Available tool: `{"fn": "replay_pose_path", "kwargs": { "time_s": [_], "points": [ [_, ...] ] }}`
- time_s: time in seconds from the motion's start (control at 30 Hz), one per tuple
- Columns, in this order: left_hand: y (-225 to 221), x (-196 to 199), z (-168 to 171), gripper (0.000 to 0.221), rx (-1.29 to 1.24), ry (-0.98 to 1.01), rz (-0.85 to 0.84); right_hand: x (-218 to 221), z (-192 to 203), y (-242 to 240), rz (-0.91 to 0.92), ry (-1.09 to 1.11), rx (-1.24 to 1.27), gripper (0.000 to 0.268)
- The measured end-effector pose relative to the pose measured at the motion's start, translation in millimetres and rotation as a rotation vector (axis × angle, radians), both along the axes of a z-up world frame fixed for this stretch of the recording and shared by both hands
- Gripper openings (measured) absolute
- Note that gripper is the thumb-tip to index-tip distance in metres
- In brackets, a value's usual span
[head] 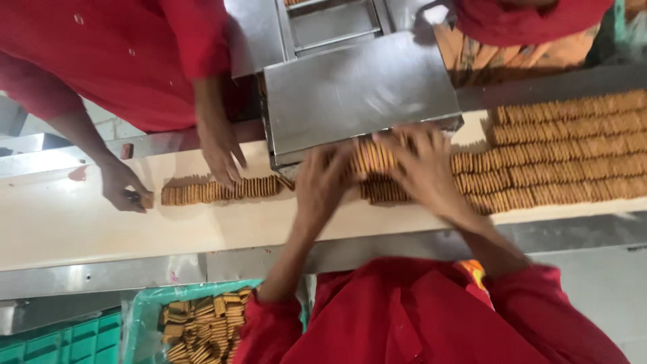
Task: The person organizes and stacks rows of cookies on a moving conveyor belt in a food production facility and places them into a green plastic crate.
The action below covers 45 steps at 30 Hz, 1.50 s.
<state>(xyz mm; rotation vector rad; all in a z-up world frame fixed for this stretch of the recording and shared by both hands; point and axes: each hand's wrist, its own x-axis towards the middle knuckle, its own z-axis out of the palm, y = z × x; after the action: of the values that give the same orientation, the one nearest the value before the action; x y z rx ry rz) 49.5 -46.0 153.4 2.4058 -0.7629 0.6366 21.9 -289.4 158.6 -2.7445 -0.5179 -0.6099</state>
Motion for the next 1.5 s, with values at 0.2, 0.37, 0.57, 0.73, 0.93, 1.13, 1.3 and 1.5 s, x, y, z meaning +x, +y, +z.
{"fn": "replay_pose_path", "kwargs": {
  "time_s": [0.2, 0.37, 0.57, 0.73, 0.93, 1.13, 1.3, 1.5],
  "points": [
    [0, 168, 71, 0.061, 0.033, 0.2, -0.044, 204, 64, -14, 0.09, 0.249, -0.044, 0.069],
    [-6, 275, 55, 0.059, 0.004, 0.023, 0.134, 326, 30, -10, 0.18, 0.096, 0.117, 0.066],
    [-6, 264, 59, 0.07, 0.349, 0.229, 0.316, 316, 38, -52, -0.17, 0.115, 0.099, 0.06],
    [7, 122, 21, 0.05, 0.34, 0.027, 0.036, 139, 14, -71, -0.003, -0.02, 0.013, 0.037],
    [-17, -43, -35, 0.039, -0.077, 0.125, -0.104, -47, -47, -33, -0.124, 0.171, 0.103, 0.046],
    [-28, -52, -78, 0.056, -0.264, 0.613, 0.073, -67, -94, -43, -0.279, 0.114, -0.181, 0.04],
    [-13, -67, -84, 0.034, -0.179, 0.536, 0.048, -59, -99, -49, -0.2, 0.07, -0.247, 0.036],
    [13, -94, -62, 0.045, -0.251, 0.706, 0.26, -63, -115, -25, 0.052, 0.264, -0.006, 0.051]
  ]
}}
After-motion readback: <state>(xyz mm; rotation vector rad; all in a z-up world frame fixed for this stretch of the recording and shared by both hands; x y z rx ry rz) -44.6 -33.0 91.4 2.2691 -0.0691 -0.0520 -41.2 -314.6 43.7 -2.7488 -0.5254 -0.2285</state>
